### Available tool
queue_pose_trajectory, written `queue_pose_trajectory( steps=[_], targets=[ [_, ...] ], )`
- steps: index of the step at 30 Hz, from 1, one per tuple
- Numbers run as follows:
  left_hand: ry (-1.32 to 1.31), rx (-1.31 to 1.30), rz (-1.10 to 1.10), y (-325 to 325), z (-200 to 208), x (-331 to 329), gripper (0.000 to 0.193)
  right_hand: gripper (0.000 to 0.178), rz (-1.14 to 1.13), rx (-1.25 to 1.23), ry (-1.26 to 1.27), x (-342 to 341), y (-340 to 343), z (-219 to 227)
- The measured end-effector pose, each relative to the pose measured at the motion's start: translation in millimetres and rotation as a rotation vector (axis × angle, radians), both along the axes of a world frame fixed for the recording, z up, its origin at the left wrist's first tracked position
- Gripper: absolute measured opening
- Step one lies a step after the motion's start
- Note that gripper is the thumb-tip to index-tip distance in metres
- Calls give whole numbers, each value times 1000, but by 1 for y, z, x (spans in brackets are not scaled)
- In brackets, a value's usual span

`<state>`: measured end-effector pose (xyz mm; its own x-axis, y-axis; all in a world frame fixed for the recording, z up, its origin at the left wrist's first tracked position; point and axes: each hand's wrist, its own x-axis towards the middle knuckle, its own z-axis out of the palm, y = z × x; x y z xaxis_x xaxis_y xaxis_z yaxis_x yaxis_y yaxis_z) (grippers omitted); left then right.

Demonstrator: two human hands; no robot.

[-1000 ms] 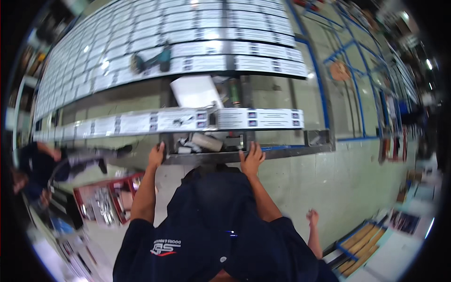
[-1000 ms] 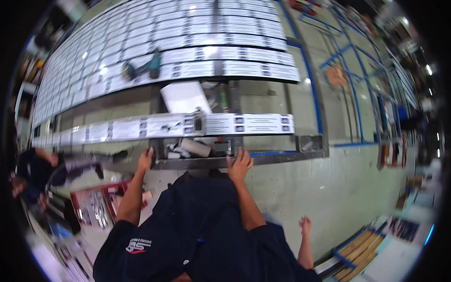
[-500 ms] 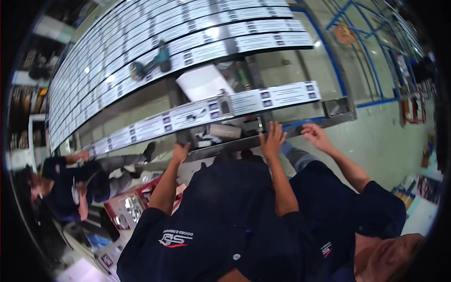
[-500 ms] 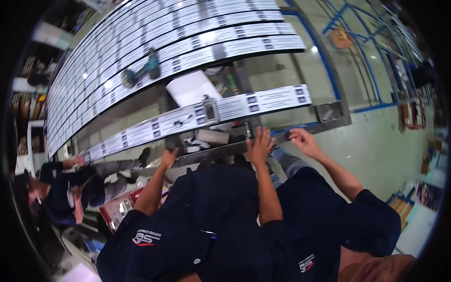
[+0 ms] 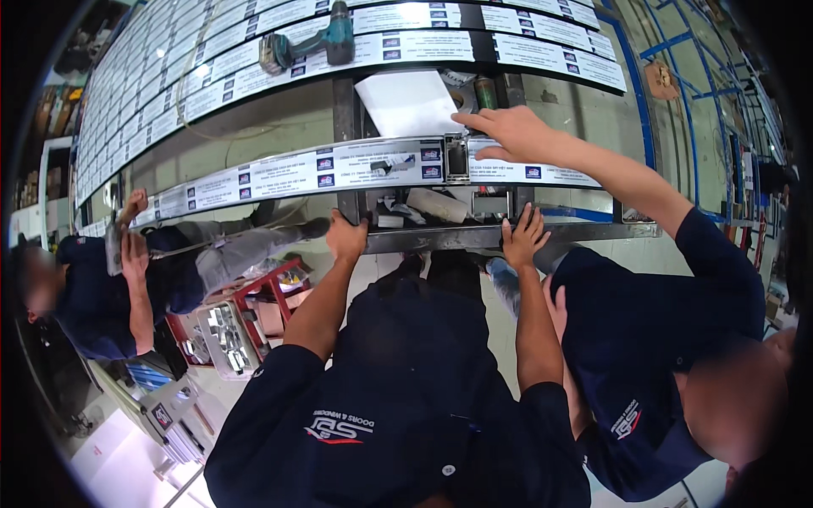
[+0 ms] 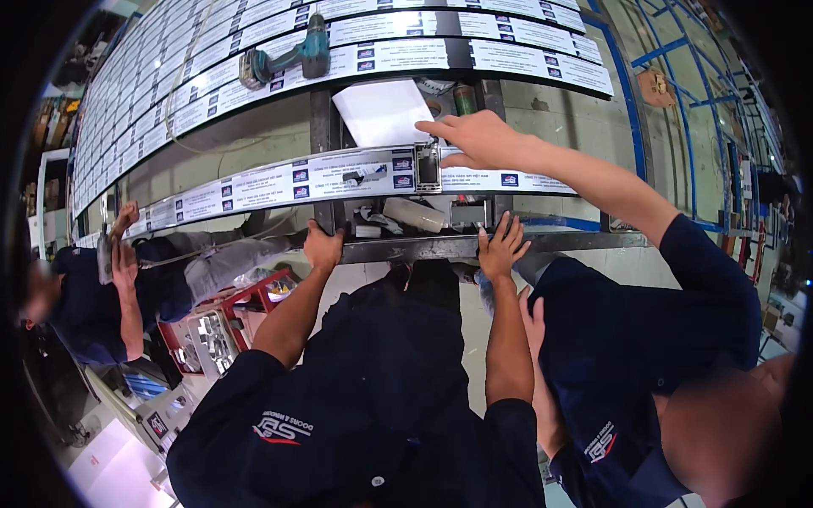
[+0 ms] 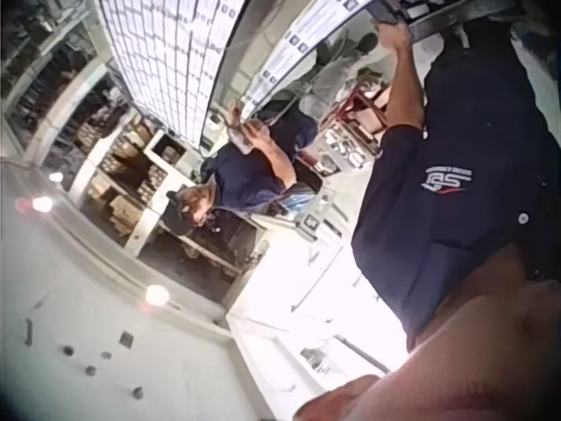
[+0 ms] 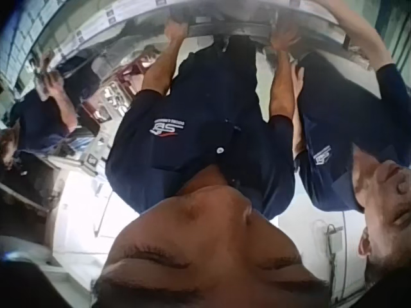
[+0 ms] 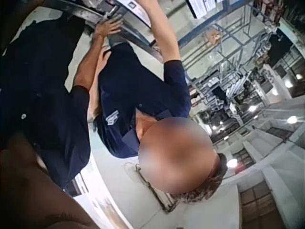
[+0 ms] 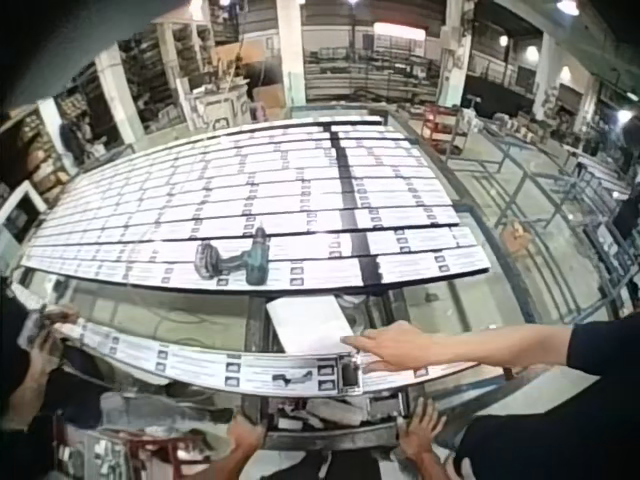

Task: The recorder and assistants are assembling metal frame components on a workbench.

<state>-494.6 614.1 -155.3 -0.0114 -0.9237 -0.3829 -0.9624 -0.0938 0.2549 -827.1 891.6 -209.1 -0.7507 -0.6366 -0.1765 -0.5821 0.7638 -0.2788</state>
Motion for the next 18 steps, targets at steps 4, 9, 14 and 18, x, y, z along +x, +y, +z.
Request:
queue_pose_trajectory(
  steps=[4,9,14,18],
  targets=[
    [34,-22,-6,-6,4,1,71,90,-15,41,-14,-2,-10,0],
    [45,-13,-2,-8,1,5,70,90,-40,81,-61,0,-15,8],
    [66,-7,-18,-8,0,8,70,90,-40,85,-78,-3,-14,9],
    [70,-13,-8,-7,3,8,70,92,-32,83,-31,-3,-12,4]
  ],
)
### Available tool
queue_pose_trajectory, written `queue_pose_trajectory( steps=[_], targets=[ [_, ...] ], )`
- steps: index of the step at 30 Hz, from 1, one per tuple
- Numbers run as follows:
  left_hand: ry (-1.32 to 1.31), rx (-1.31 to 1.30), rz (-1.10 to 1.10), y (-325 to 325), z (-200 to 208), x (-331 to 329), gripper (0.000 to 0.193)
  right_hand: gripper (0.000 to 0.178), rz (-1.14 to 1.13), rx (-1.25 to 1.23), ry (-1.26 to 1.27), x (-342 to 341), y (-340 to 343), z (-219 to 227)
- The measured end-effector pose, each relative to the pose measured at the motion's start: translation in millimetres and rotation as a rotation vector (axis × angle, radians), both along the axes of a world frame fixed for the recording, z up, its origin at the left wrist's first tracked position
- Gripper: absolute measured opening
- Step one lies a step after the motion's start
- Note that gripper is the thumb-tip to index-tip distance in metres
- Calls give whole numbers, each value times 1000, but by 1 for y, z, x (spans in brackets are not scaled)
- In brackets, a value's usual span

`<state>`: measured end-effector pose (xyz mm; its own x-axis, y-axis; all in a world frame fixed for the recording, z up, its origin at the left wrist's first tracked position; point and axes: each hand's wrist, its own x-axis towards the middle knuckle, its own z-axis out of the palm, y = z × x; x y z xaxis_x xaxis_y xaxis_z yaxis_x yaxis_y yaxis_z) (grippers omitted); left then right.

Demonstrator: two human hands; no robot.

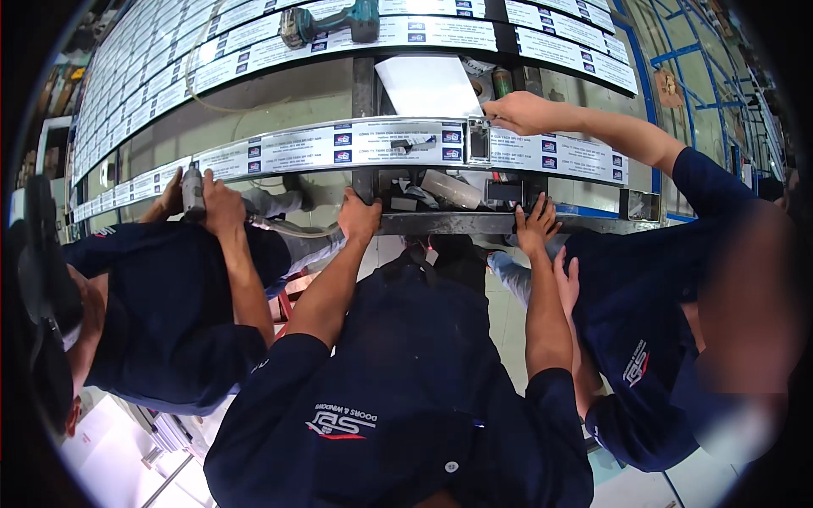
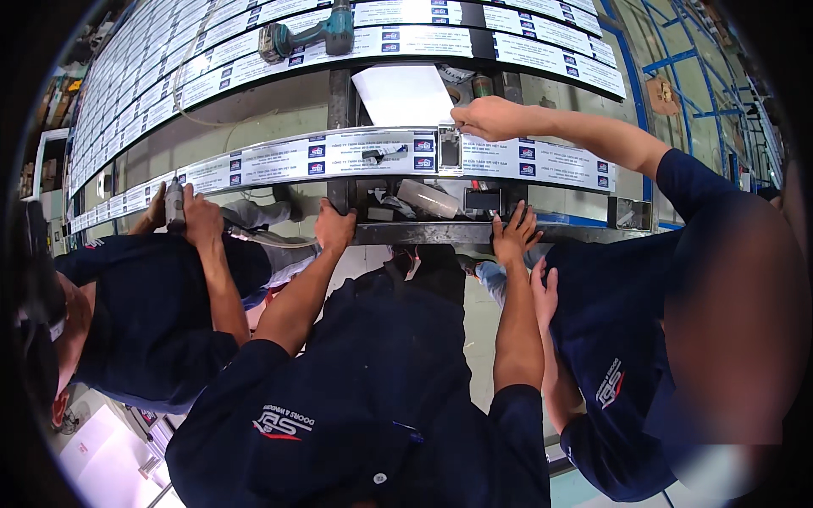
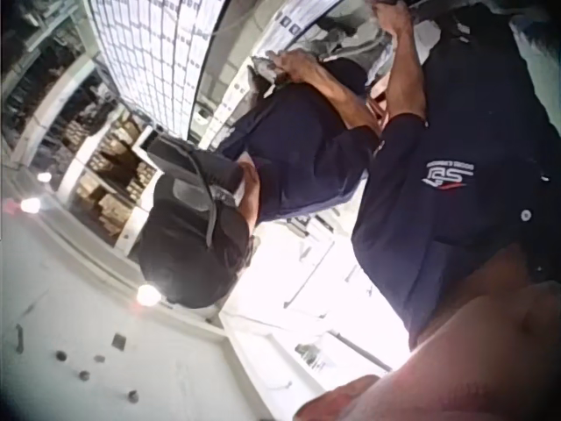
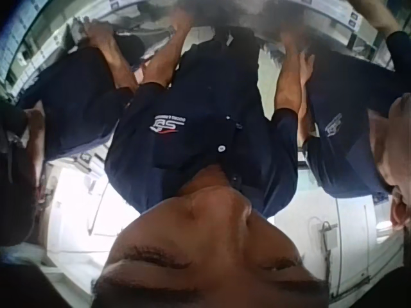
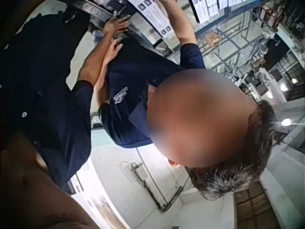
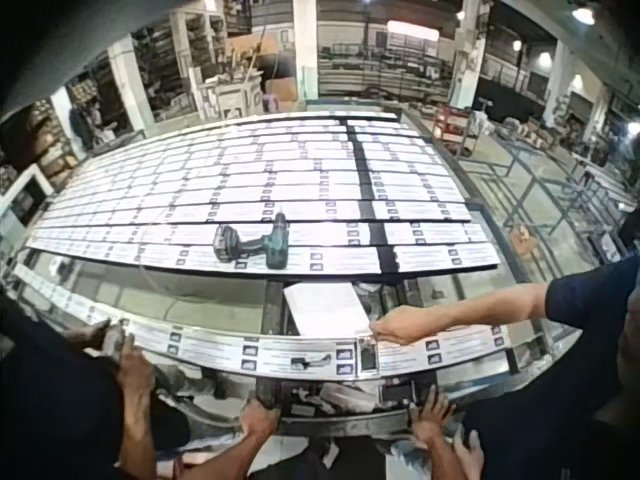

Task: The recorder and assistants are assembling metal frame components on a workbench.

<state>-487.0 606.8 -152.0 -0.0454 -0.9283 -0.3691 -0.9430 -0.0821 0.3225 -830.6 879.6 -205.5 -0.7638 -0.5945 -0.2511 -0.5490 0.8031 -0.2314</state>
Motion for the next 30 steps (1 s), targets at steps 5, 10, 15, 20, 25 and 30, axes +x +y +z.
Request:
queue_pose_trajectory(
  steps=[5,10,15,20,25,30],
  targets=[
    [19,11,12,2,10,-1,69,92,19,16,45,-2,3,-7],
    [38,16,2,2,8,2,72,92,35,17,76,-3,4,-10],
    [87,-1,-19,2,5,5,74,97,14,42,57,-3,1,-4],
    [115,-19,-39,1,0,14,75,98,-74,58,6,10,-18,7],
    [133,29,-39,6,9,5,75,97,-43,-225,185,41,7,-7],
    [145,10,-24,5,0,16,76,89,-49,1,-8,84,7,5]
  ],
)
